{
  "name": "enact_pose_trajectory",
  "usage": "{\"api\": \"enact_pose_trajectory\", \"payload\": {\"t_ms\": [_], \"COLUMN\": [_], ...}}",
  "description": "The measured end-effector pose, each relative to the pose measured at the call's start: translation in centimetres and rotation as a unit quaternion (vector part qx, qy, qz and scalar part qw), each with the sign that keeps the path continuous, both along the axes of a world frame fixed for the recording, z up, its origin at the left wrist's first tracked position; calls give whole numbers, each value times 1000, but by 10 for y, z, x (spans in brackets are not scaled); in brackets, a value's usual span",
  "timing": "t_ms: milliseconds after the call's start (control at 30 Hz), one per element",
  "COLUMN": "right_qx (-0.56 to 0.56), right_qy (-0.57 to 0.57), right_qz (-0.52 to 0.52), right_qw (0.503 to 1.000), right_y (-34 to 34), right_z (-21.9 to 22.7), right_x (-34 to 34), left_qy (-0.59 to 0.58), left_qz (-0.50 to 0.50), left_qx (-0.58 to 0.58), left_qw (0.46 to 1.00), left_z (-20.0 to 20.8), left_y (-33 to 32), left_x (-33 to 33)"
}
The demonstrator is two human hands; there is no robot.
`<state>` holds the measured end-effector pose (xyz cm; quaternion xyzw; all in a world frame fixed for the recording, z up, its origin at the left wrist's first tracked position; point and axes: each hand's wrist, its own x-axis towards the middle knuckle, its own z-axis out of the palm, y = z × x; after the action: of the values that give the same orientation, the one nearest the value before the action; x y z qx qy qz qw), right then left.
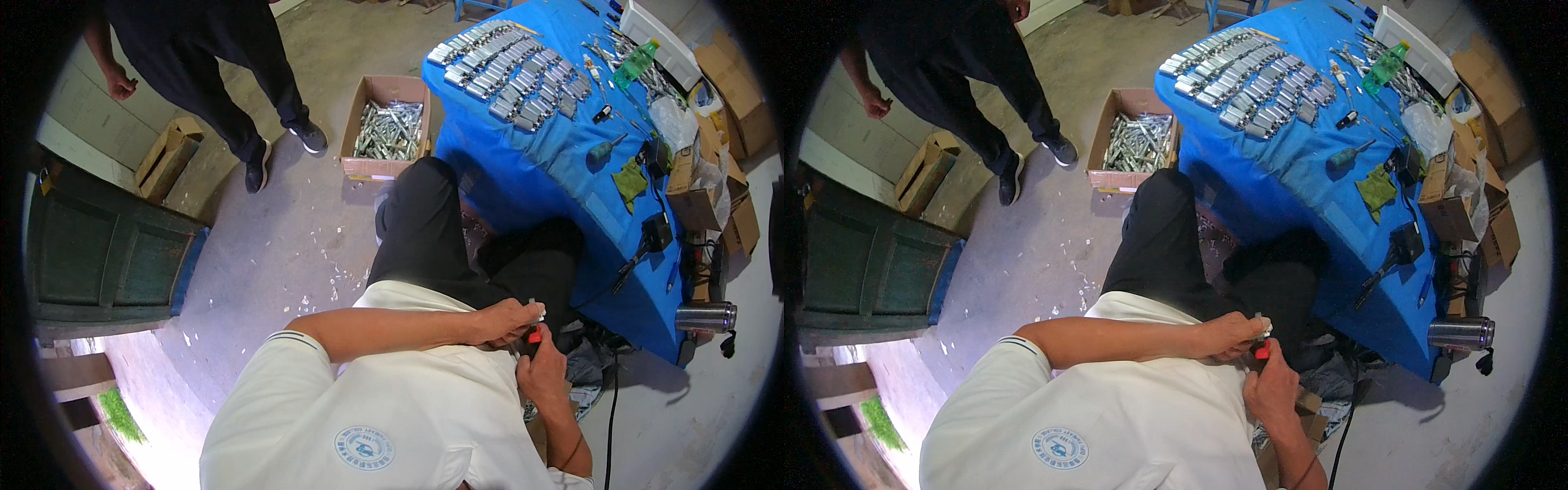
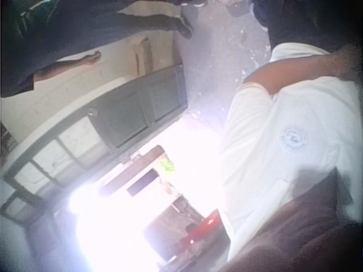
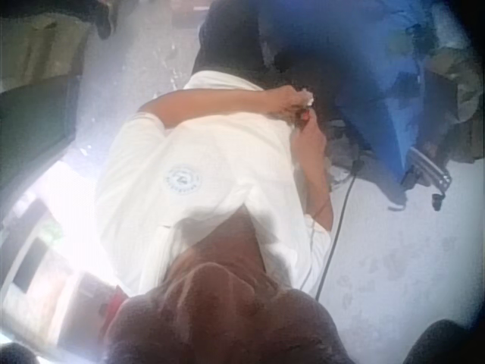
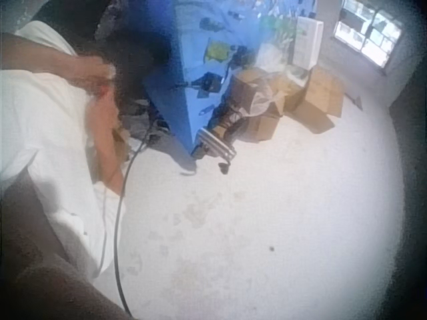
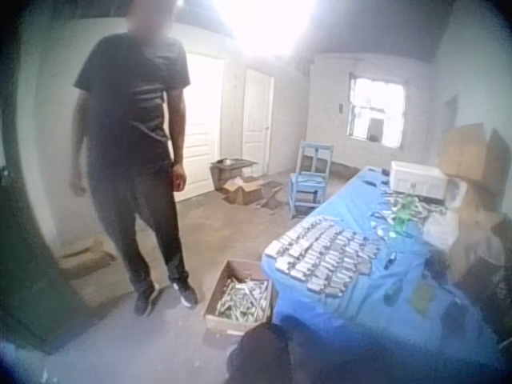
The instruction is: The person uses pliers to strip the ends of wires on a small electronic component. They then use a screwdriver to tighten screws on the component's casing. Finally, they connect a white cable to the device.
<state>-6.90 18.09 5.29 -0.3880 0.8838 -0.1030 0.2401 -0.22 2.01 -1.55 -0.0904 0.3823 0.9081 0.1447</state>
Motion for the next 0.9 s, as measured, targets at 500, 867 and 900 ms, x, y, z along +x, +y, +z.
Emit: {"api": "enact_pose_trajectory", "payload": {"t_ms": [500, 867, 900], "right_qx": [-169, -152, -157], "right_qy": [-187, 150, 162], "right_qz": [-90, -25, -18], "right_qw": [964, 977, 974], "right_y": [26, 17, 17], "right_z": [9, 2, -1], "right_x": [-10, 0, -1], "left_qy": [-48, -91, -90], "left_qz": [-80, -61, -63], "left_qx": [255, 247, 247], "left_qw": [962, 963, 963], "left_z": [9, 13, 14], "left_y": [-27, -28, -27], "left_x": [-3, 2, 2]}}
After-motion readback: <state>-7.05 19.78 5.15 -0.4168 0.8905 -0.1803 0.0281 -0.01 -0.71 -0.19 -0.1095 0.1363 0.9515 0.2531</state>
